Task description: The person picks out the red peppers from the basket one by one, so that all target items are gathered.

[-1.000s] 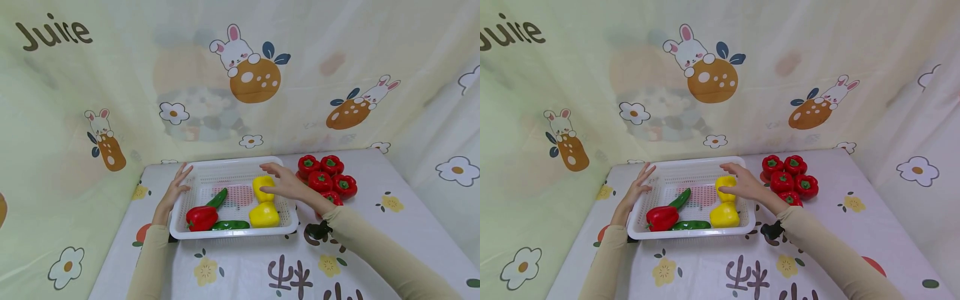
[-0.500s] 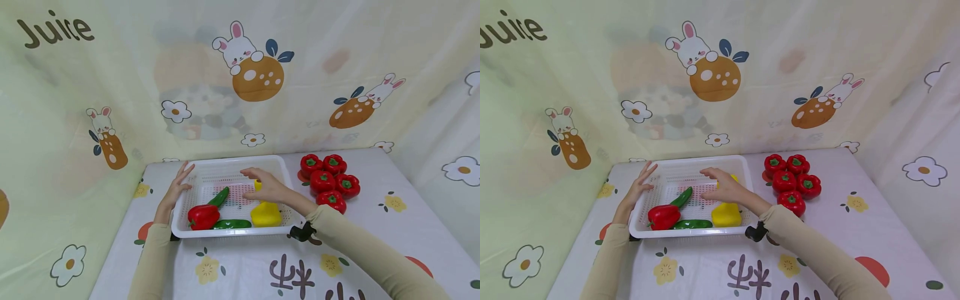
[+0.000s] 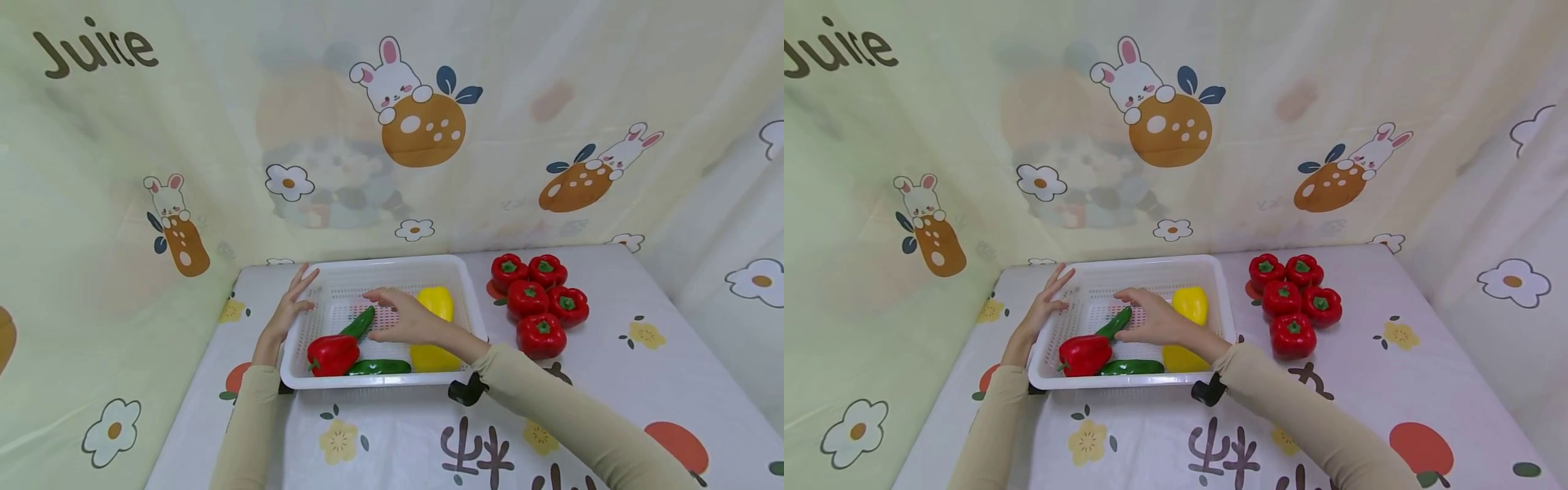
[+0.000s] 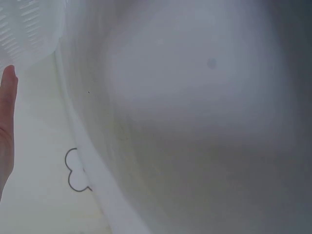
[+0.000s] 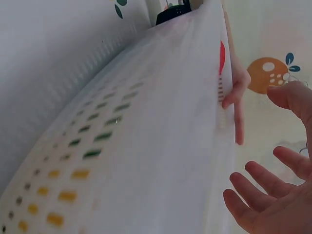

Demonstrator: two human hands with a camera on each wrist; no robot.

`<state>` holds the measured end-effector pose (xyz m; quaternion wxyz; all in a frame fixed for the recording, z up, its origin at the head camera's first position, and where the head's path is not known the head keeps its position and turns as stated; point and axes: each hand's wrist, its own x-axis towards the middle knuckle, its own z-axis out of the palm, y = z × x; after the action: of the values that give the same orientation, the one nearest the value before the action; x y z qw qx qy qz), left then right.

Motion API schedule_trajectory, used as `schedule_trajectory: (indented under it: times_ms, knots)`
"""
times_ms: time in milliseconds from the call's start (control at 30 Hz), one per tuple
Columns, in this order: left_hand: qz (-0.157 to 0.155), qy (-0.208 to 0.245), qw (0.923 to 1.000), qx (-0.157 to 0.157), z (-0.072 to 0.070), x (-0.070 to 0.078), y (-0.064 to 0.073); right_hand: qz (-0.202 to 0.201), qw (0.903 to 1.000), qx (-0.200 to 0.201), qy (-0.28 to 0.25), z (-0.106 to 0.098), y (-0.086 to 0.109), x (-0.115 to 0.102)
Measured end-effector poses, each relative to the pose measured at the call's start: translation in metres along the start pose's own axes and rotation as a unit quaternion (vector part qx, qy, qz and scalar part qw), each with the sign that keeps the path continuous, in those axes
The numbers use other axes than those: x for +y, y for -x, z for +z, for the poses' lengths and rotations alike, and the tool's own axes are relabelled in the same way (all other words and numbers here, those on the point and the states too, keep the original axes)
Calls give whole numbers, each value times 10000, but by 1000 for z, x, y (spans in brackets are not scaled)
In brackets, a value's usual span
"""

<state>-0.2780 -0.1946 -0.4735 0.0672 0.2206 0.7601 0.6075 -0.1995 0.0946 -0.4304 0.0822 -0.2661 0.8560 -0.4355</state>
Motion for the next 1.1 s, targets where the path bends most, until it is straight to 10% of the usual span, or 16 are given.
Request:
schedule_trajectory:
  times_ms: [1100]
  knots:
    - [-220,90,9997,69,1,-1,0,310,9956,-816,335,70,-33,-22]
